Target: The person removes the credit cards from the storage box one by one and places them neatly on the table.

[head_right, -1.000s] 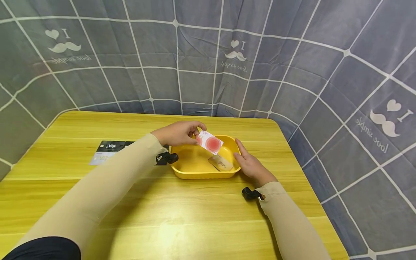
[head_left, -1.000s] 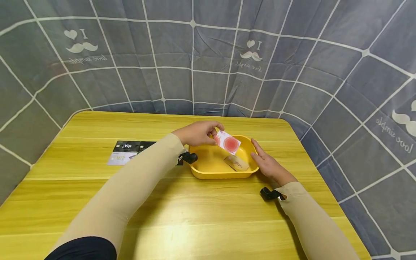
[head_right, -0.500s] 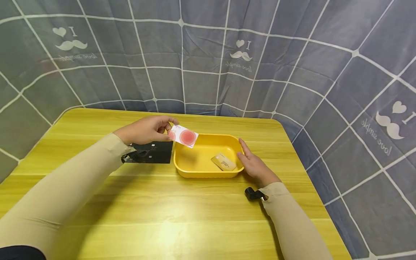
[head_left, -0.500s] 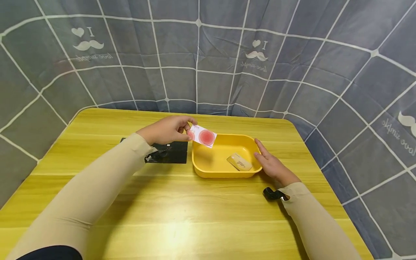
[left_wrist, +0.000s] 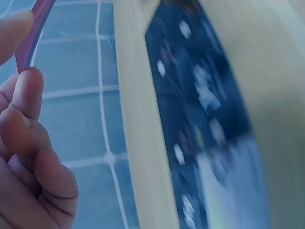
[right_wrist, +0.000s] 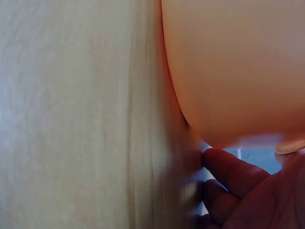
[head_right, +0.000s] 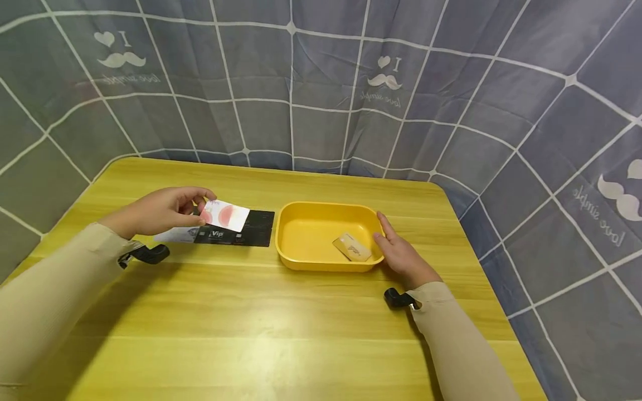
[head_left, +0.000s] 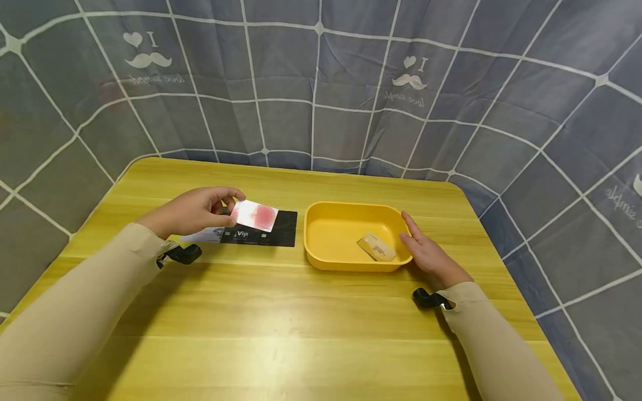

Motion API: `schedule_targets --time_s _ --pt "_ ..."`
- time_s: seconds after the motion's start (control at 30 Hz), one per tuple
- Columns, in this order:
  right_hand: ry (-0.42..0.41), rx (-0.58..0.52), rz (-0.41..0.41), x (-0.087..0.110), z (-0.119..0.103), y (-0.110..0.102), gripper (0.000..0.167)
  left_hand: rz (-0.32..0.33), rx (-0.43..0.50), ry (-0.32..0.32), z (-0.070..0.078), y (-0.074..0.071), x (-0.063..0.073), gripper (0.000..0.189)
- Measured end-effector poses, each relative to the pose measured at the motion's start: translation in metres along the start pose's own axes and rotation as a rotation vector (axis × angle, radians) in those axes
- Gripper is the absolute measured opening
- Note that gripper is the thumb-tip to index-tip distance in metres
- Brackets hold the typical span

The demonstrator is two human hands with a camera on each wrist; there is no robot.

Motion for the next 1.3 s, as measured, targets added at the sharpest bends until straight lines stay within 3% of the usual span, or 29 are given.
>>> schedule_targets --time_s 0.3,0.53,0.8,1.0,1.3 --pt "0.029 0.007 0.006 0.002 0.004 -0.003 0.067 0.082 -0.053 -0.039 -0.043 -0.010 0.061 0.041" --pt "0.039 0.007 -0.002 0.001 0.003 0.000 0.068 0.080 -0.095 -0.115 -0.072 -0.010 0.091 0.042" --pt "0.034 0.012 -0.006 0.000 0.001 0.006 0.067 0.034 -0.085 -0.162 -0.092 0.003 0.102 0.045" --pt "0.030 0.015 -0.008 -0.001 0.001 0.004 0.068 0.024 -0.138 -0.176 -0.098 0.011 0.099 0.045" --pt "0.041 0.012 -0.014 -0.001 0.000 0.006 0.069 0.001 -0.106 -0.218 -0.106 0.017 0.097 0.050"
Point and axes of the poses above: each hand's wrist, its own x-axis away from the middle knuckle, its own y-axis out of the palm, z = x × y, the point moved 9 cm from there along -x, towards the middle knuckle, and after that the axes turned 8 degrees about -z, right-handed, at the moved point
